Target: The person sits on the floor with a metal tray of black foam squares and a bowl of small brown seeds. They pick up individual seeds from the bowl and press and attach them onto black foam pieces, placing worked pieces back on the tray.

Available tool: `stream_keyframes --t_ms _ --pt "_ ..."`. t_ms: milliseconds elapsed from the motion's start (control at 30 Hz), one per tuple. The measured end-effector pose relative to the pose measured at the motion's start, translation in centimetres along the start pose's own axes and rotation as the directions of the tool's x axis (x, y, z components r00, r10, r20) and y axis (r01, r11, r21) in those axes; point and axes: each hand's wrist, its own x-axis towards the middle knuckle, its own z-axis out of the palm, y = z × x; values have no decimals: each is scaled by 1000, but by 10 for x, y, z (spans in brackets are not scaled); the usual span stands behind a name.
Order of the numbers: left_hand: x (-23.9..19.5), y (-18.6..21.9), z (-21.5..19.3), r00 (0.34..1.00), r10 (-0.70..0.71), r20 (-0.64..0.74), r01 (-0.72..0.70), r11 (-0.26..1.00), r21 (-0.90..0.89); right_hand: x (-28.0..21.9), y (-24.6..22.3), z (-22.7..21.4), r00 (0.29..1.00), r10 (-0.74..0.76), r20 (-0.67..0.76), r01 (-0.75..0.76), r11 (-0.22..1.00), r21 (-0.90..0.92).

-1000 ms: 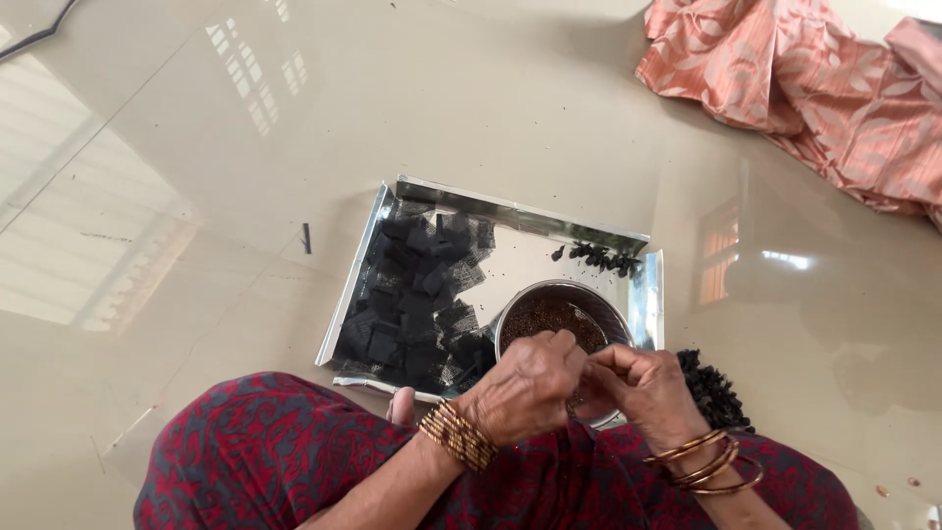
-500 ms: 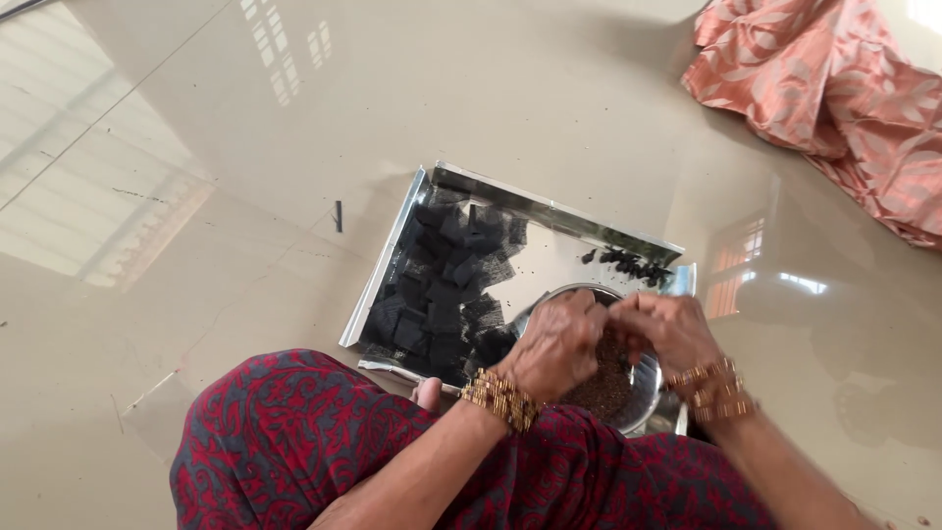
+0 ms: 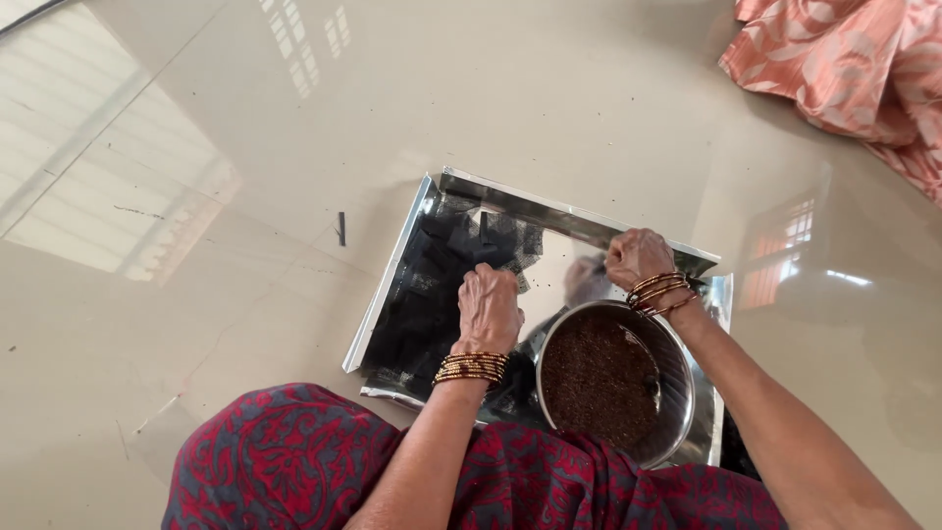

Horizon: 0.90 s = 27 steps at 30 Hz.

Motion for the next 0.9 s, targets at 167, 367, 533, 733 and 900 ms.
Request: stream_keyframes --t_ms 167,367,533,733,900 --pt "7 1 12 997 38 -70 -36 999 29 -6 -5 5 986 78 -147 -127 923 -363" --pt "19 -10 50 985 150 -83 -139 983 122 -12 -18 -9 986 89 -141 -121 964 -239" --pt "18 -6 56 940 321 -120 -280 921 269 -26 -29 -38 982 96 -160 -131 964 -231" --pt "28 3 37 956 234 -174 -178 941 287 -101 -103 -112 949 184 -257 -170 982 77" --pt "-5 25 -59 972 -222 74 222 779 -586 -186 -179 -134 913 352 205 -352 428 832"
